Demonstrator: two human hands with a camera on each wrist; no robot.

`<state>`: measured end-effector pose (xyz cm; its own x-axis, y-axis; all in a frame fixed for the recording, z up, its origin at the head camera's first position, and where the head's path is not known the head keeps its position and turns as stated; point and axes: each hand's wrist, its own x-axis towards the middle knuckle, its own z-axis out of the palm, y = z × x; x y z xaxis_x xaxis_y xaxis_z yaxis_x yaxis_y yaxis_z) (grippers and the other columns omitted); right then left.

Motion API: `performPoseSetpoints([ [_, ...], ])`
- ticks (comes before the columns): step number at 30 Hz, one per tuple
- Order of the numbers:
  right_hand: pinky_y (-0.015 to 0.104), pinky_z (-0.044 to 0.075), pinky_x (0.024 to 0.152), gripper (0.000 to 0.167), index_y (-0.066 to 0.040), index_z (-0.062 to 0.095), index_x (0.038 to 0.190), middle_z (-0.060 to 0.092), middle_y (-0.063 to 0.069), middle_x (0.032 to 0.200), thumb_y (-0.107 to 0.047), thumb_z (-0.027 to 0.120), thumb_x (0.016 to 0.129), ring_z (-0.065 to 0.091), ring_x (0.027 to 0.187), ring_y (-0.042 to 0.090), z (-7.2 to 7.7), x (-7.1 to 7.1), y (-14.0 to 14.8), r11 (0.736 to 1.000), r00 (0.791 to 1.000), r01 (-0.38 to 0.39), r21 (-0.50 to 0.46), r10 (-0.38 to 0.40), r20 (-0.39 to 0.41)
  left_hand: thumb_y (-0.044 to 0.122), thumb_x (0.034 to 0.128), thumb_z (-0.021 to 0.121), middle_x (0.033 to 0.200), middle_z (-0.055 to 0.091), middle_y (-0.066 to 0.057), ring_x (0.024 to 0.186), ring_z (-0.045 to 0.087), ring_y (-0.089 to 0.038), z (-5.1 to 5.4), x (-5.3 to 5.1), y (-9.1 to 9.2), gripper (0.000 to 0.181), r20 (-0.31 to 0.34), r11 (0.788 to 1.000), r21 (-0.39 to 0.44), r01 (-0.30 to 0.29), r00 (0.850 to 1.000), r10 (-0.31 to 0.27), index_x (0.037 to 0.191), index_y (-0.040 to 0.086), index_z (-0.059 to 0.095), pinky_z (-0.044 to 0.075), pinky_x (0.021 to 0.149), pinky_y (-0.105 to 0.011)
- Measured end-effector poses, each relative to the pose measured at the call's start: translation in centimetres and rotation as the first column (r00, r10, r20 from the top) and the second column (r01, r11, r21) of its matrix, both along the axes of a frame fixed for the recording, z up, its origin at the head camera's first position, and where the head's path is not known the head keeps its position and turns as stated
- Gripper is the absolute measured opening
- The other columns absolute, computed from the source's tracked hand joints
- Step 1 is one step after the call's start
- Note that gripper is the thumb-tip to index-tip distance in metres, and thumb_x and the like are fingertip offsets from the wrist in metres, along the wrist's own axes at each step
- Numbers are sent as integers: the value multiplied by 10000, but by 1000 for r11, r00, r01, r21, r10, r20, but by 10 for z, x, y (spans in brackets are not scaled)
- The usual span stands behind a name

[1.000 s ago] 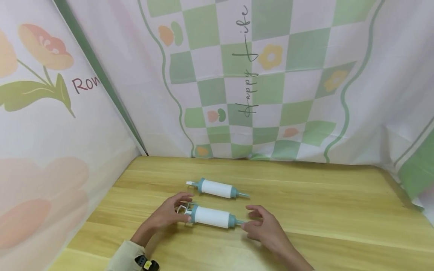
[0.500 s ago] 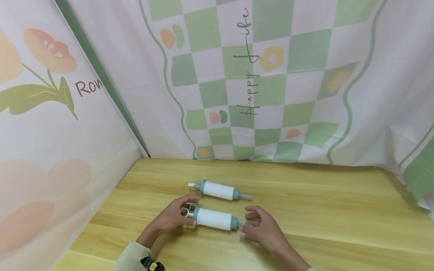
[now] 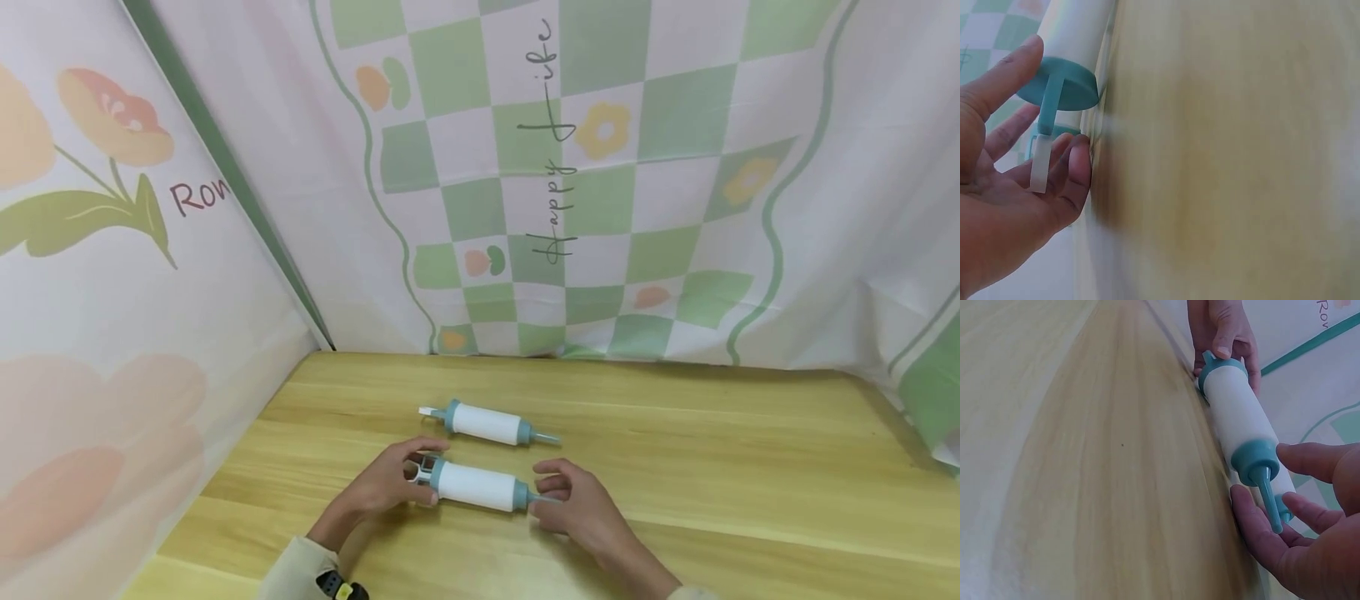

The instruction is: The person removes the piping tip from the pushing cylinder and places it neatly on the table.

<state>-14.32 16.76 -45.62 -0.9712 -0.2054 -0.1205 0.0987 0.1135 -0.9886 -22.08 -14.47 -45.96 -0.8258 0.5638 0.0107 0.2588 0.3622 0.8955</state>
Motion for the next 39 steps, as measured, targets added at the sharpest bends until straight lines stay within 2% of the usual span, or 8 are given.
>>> performPoseSetpoints([
  [5, 374, 586, 780, 586, 142, 469, 1337, 611, 203, 1169, 14, 756, 842, 612, 1036, 295, -1, -2, -2, 1000, 1000, 5, 11, -4, -8, 68, 755, 826, 1177, 611, -53, 1066, 554, -243, -2, 0, -3, 667, 26, 1000, 15, -15, 1000, 14, 1371, 80, 570, 490, 870, -407],
  [19, 385, 594, 739, 573, 133, 496, 1323, 620, 184, 1129, 34, 754, 821, 636, 935, 255, 0, -3, -8, 999, 998, 48, 10, -48, 27, 67, 785, 832, 1199, 608, -71, 1059, 559, -229, 4, 2, -7, 598, 55, 999, 29, -20, 998, 19, 1326, 25, 581, 471, 924, -428],
  [31, 384, 595, 718, 551, 127, 522, 1301, 625, 182, 1105, 24, 758, 814, 637, 897, 255, 0, -4, -15, 998, 998, 60, 2, -60, 13, 41, 804, 817, 1194, 589, -67, 1069, 543, -240, 5, 3, -4, 597, 60, 999, 9, -33, 998, 33, 1345, 29, 564, 471, 897, -401],
  [39, 363, 595, 694, 463, 105, 582, 1232, 634, 142, 1018, 11, 752, 812, 626, 861, 246, -2, -5, -17, 998, 998, 53, 19, -52, -16, 86, 808, 826, 1191, 590, -71, 1080, 546, -235, 1, 1, -6, 590, 63, 999, -2, -34, 997, 35, 1338, 47, 570, 462, 925, -404],
])
